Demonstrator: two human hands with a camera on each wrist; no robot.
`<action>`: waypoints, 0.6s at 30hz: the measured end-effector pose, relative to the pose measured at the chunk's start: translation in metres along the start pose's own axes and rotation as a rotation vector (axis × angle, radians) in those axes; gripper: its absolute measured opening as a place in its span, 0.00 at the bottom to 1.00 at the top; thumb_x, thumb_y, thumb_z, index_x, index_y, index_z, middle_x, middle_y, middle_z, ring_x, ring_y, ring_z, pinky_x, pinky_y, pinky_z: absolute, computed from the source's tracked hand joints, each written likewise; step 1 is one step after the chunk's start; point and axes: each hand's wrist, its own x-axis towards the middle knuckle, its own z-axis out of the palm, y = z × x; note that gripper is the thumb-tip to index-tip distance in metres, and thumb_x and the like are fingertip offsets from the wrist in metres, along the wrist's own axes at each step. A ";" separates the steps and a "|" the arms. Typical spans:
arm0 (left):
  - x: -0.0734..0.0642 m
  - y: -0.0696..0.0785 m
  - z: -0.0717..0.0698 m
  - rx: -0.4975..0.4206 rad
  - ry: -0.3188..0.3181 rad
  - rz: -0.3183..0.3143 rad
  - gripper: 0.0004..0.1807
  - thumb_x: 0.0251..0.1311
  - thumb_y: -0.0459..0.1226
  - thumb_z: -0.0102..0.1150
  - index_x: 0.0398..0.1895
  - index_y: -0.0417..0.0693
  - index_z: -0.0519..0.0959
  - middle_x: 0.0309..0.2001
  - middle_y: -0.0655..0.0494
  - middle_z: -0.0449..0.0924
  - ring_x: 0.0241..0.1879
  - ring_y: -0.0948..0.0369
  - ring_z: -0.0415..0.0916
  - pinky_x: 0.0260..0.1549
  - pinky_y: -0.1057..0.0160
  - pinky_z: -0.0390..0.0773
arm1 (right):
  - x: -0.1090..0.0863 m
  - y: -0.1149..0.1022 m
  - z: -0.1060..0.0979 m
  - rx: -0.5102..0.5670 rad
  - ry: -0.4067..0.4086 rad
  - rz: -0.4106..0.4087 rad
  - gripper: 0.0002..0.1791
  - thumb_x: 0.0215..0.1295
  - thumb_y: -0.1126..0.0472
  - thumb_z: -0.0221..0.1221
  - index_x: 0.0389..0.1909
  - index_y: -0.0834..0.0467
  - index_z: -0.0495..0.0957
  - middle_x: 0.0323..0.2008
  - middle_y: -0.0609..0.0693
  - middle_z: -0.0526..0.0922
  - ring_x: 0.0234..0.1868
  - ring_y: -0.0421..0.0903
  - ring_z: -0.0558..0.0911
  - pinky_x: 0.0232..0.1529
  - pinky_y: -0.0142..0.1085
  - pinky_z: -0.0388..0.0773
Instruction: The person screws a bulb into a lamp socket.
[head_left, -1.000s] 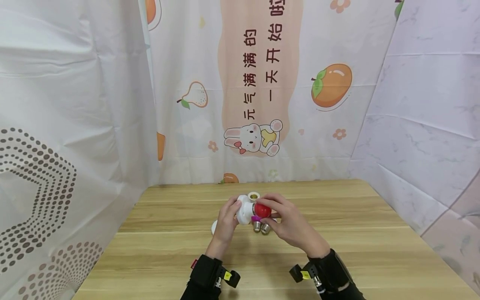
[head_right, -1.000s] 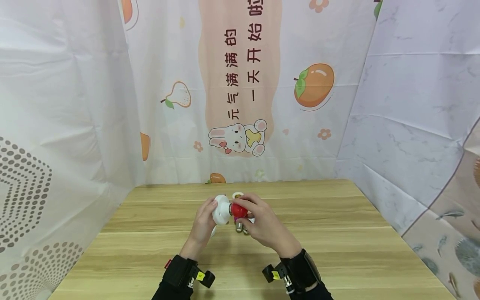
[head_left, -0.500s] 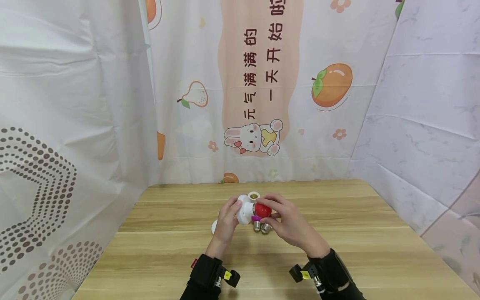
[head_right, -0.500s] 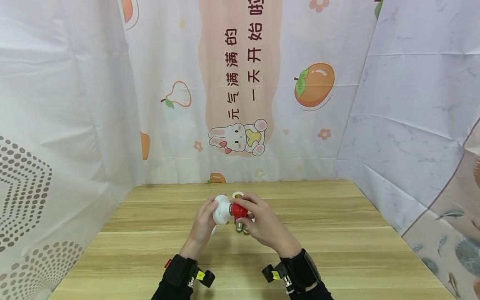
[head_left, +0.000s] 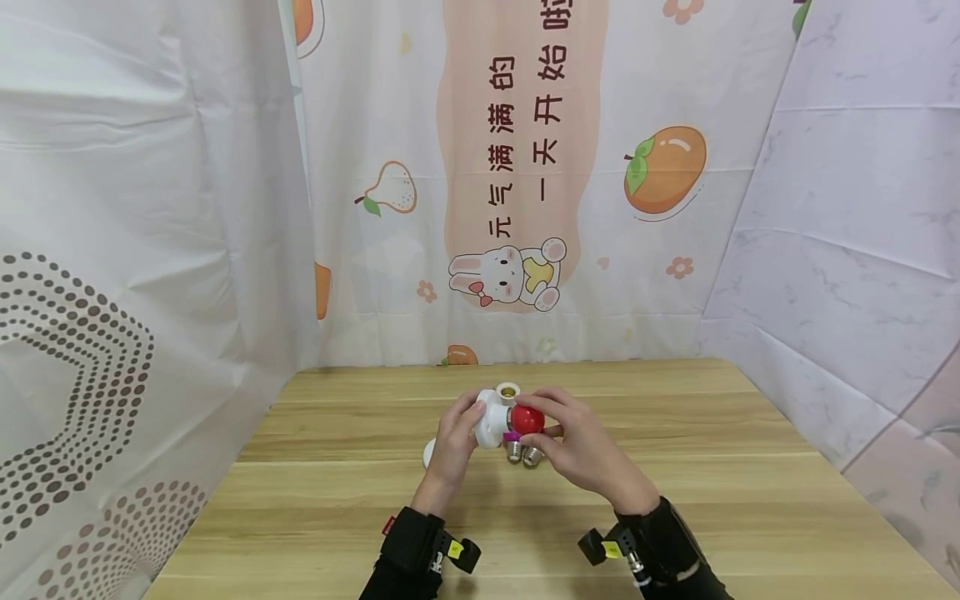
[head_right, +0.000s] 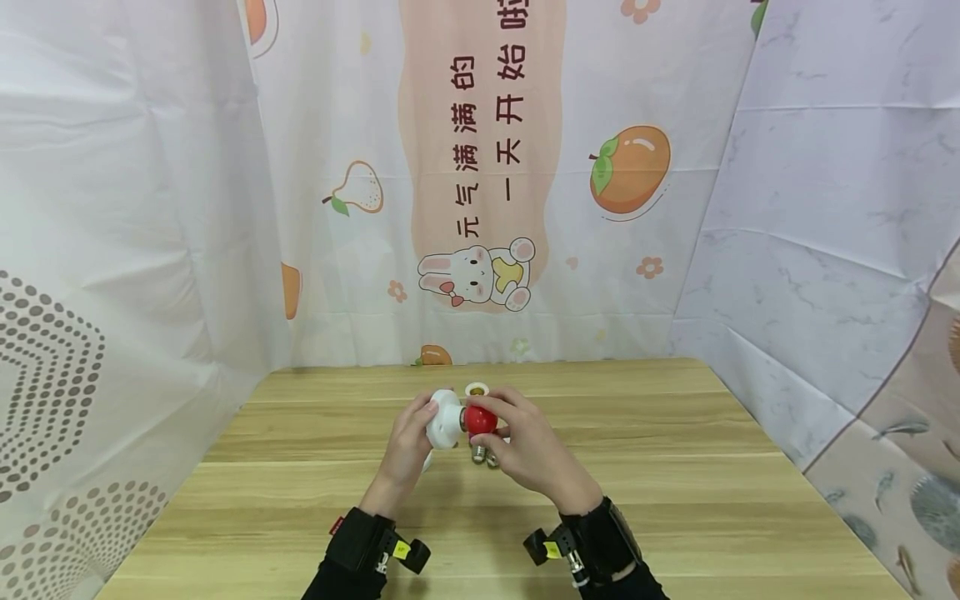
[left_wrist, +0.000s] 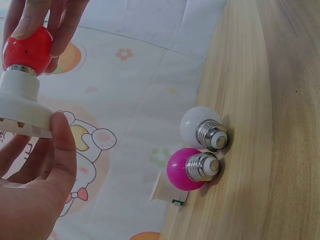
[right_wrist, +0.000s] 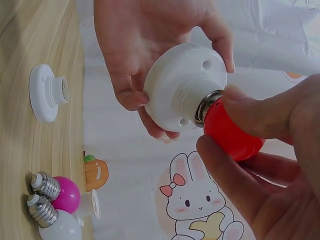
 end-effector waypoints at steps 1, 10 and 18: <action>0.000 0.000 0.000 0.001 0.000 0.000 0.29 0.77 0.46 0.43 0.67 0.29 0.68 0.53 0.45 0.75 0.50 0.57 0.74 0.47 0.57 0.79 | 0.000 0.000 0.000 0.002 0.001 0.005 0.27 0.56 0.71 0.72 0.59 0.62 0.80 0.54 0.53 0.79 0.50 0.51 0.83 0.40 0.28 0.82; 0.000 -0.001 0.000 0.013 -0.002 -0.002 0.29 0.77 0.47 0.43 0.66 0.31 0.69 0.55 0.38 0.73 0.51 0.56 0.73 0.49 0.56 0.79 | 0.000 0.000 0.001 0.021 0.001 0.080 0.27 0.57 0.69 0.72 0.60 0.62 0.80 0.52 0.52 0.79 0.50 0.50 0.83 0.39 0.29 0.83; 0.000 0.000 0.000 0.010 -0.012 0.009 0.29 0.77 0.46 0.44 0.67 0.30 0.68 0.55 0.39 0.73 0.50 0.56 0.74 0.46 0.59 0.80 | 0.000 -0.003 0.000 0.060 0.010 0.135 0.27 0.58 0.70 0.71 0.60 0.62 0.80 0.48 0.52 0.79 0.48 0.50 0.83 0.39 0.30 0.83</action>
